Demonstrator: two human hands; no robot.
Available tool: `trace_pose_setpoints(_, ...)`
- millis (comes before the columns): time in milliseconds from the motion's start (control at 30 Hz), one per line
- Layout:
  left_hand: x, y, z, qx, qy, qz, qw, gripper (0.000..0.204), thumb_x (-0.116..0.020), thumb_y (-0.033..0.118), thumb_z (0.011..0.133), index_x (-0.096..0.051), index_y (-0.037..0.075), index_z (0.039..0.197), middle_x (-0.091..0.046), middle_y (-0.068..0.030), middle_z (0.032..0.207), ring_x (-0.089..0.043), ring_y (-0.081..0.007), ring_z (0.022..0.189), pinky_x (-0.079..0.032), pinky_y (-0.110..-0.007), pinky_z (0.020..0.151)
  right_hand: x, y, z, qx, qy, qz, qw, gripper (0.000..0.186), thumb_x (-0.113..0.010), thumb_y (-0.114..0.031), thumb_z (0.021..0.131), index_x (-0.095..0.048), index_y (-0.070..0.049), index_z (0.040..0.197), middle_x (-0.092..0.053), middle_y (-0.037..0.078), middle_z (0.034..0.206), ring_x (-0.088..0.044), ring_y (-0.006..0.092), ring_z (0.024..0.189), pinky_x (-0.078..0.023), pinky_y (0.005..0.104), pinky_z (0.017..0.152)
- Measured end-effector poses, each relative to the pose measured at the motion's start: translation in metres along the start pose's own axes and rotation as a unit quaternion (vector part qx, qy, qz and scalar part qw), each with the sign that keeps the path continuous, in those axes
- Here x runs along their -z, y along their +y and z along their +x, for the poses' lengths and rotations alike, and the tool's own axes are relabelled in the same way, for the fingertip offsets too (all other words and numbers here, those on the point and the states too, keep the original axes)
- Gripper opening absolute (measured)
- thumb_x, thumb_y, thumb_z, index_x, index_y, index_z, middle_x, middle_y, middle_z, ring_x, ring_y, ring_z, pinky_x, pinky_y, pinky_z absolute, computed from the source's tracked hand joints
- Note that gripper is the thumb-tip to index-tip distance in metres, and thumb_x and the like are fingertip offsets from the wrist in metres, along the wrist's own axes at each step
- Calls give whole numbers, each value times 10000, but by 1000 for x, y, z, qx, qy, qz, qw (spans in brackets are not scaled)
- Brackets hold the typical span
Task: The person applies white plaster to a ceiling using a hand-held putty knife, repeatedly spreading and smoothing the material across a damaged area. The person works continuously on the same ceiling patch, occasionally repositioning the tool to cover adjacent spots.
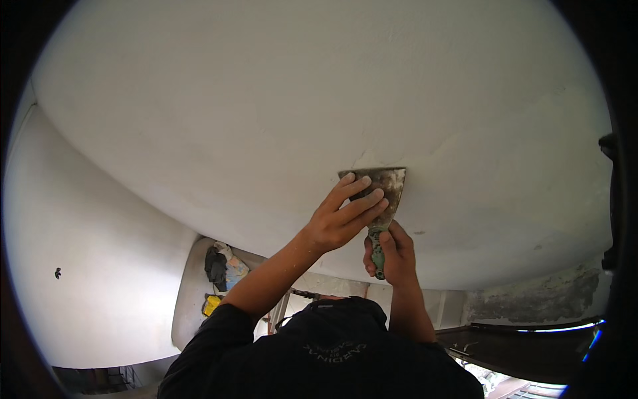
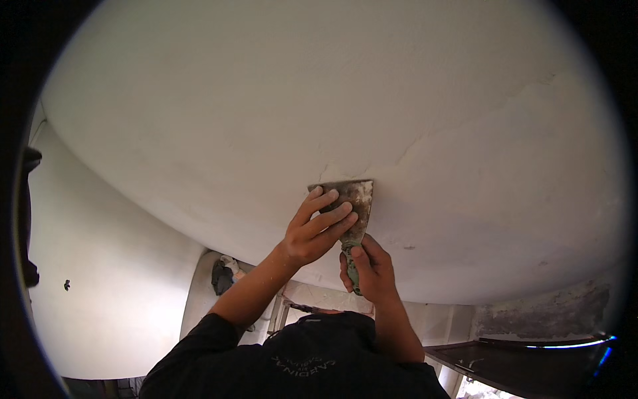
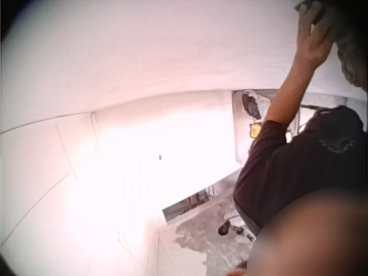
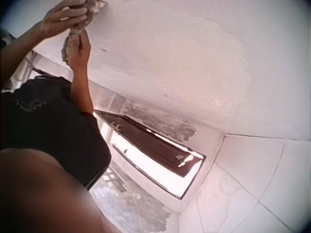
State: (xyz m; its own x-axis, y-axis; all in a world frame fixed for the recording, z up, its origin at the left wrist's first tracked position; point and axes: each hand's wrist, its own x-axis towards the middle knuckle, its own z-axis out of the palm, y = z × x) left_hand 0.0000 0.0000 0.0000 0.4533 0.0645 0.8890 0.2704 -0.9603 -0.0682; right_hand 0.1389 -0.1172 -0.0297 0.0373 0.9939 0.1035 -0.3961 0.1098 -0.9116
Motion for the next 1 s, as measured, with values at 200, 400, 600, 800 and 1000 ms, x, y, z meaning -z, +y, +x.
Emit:
trace_pose_setpoints(200, -1, -11, 7, -40, 17, 28, 999, 282, -755, 110, 735, -784, 118, 1016, -699, -3, 1130, -636, -234, 1138, -512, -420, 1034, -4, 5, 8, 11, -5, 71, 997, 331, -459, -280, 1068, -520, -10, 1250, -596, 94, 765, -529, 130, 475, -430, 270, 416)
trace_pose_setpoints(400, -8, -21, 12, -79, 13, 28, 996, 272, -791, 101, 672, -800, 135, 942, -711, -2, 1067, -648, -260, 1112, -511, -439, 1022, 1, 8, 12, 24, -11, 87, 996, 361, -464, -301, 1064, -514, 11, 1239, -597, 96, 761, -535, 127, 476, -431, 265, 412)
trace_pose_setpoints(600, -7, -22, 29, -98, 29, 42, 994, 267, -800, 105, 665, -802, 139, 929, -718, -2, 1058, -654, -258, 1102, -511, -445, 1024, 3, -4, 21, 46, -32, 76, 996, 315, -452, -254, 1063, -512, 17, 1213, -600, 101, 759, -538, 129, 474, -428, 263, 410)
trace_pose_setpoints(800, 2, -27, 59, -83, 69, 70, 992, 327, -820, 119, 607, -804, 142, 932, -724, -5, 1057, -654, -276, 1107, -495, -467, 1045, 0, -42, 33, -2, -18, 75, 997, 161, -453, -73, 1027, -512, 6, 1154, -598, 114, 757, -527, 146, 463, -412, 281, 400)
trace_pose_setpoints(1000, 3, -1, 52, -74, 50, 55, 994, 316, -807, 117, 650, -799, 130, 966, -714, -22, 1088, -629, -279, 1139, -490, -468, 1037, 9, -45, 7, 11, -18, 47, 999, 176, -462, -57, 1026, -507, 10, 1182, -597, 112, 749, -520, 143, 461, -401, 279, 399)
